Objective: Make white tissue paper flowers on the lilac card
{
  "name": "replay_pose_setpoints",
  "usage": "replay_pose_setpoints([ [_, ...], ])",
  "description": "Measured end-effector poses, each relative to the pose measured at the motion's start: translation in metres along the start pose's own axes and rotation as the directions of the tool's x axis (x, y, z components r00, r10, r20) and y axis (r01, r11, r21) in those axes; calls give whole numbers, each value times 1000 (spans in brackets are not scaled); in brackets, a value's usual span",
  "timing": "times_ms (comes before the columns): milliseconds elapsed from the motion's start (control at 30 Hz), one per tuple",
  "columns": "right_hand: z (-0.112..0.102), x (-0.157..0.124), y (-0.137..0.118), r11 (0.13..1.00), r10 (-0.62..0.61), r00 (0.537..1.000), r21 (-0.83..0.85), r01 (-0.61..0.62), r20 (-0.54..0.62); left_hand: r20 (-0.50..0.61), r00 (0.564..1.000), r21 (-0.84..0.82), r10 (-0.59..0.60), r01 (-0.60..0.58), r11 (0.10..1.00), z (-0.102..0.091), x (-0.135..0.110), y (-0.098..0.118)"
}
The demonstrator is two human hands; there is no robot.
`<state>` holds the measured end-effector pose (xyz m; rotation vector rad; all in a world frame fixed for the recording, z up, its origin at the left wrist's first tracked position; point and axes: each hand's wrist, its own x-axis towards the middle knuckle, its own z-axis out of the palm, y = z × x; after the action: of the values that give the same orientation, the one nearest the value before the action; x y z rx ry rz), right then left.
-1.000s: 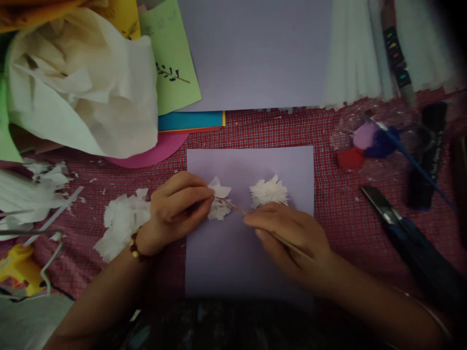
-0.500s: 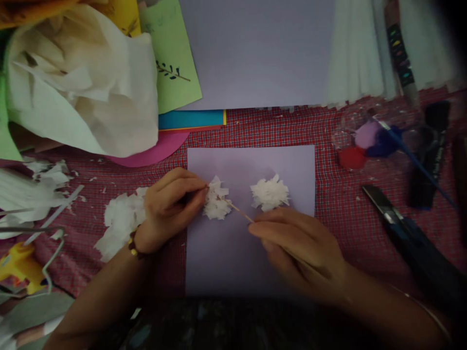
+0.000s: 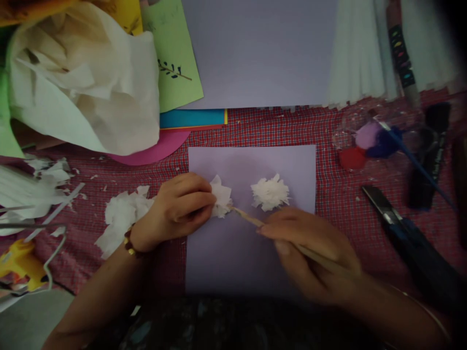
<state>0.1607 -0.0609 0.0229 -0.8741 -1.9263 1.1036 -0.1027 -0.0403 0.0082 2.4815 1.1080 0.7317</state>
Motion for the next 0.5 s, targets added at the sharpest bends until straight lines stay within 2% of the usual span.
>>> replay_pose_setpoints([
  [100, -1, 3, -1, 1000, 23, 1000, 14, -23, -12, -6, 1000, -12, 10, -10, 1000, 1, -1, 0],
  [300, 10, 8, 4, 996, -24, 999, -82, 28, 46, -9, 1000, -36, -14, 14, 999, 3, -3, -1],
  [400, 13, 7, 6, 994, -18, 999, -104, 23, 49, -3, 995, -80, -97, 97, 992, 1, -2, 1],
  [500, 14, 6, 7, 992, 3, 998, -122, 5, 58, -48, 970, -140, -239, 230, 963, -2, -1, 4],
])
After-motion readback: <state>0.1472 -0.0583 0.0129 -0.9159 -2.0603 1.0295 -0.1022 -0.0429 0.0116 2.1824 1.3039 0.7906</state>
